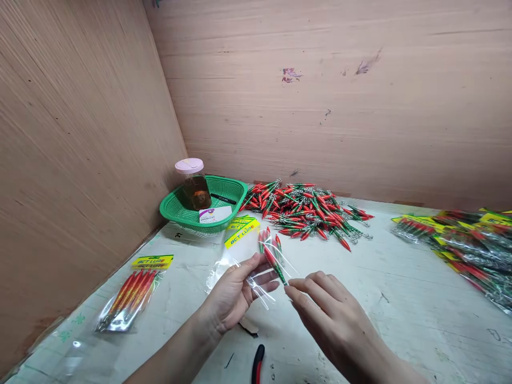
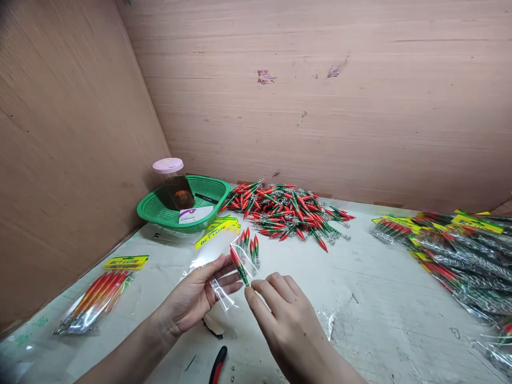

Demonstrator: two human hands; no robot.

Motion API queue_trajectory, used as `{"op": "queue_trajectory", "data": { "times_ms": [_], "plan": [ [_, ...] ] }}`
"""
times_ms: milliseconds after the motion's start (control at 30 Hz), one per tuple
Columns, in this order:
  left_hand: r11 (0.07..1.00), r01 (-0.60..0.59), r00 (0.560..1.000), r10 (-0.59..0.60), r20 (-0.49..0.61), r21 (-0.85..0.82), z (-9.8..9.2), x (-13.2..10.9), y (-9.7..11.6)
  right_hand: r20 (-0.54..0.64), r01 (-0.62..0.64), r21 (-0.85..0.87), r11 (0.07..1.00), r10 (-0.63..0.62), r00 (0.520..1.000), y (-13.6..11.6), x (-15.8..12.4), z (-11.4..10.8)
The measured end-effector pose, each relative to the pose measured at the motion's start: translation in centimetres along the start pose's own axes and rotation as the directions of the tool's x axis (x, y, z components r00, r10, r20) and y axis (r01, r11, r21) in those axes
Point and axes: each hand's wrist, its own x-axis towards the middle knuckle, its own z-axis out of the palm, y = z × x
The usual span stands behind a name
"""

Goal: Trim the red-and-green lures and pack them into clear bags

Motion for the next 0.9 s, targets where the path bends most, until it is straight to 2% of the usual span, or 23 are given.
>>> {"op": "queue_trajectory", "data": {
  "times_ms": [133, 300, 467, 600, 800, 900],
  "plan": [
    [0.998, 0.031, 0.997, -0.034, 0.074, 0.049, 0.3, -0.5, 0.0, -0.091, -0.047, -0.035, 0.998, 0.044, 0.995, 0.2, -0.3, 0.4],
    [0.999, 0.031, 0.996, -0.032, 0.084, 0.019, 0.5, -0.5, -0.8, -0.193, -0.178, 0.038, 0.983, 0.182, 0.964, 0.3, -0.2, 1.3],
    [0.999, -0.021, 0.99, 0.027, 0.141, -0.042, 0.9, -0.7, -1.9, -0.26, -0.18, 0.134, 0.975, 0.209, 0.943, 0.2, 0.9, 1.6],
    [0.99, -0.044, 0.972, 0.073, 0.222, -0.135, 0.9, -0.8, -2.2, -0.266, -0.151, 0.196, 0.969, 0.201, 0.943, 0.1, 1.7, 1.7],
    [0.966, -0.019, 0.981, 0.068, 0.184, -0.257, 0.5, -0.5, -2.4, -0.239, -0.129, 0.26, 0.957, 0.193, 0.952, -0.3, 2.2, 1.6],
    [0.959, -0.031, 0.981, 0.083, 0.176, -0.283, 0.6, -0.6, -2.4, -0.23, -0.174, 0.302, 0.937, 0.249, 0.941, -0.6, 2.4, 1.4]
  ]
}}
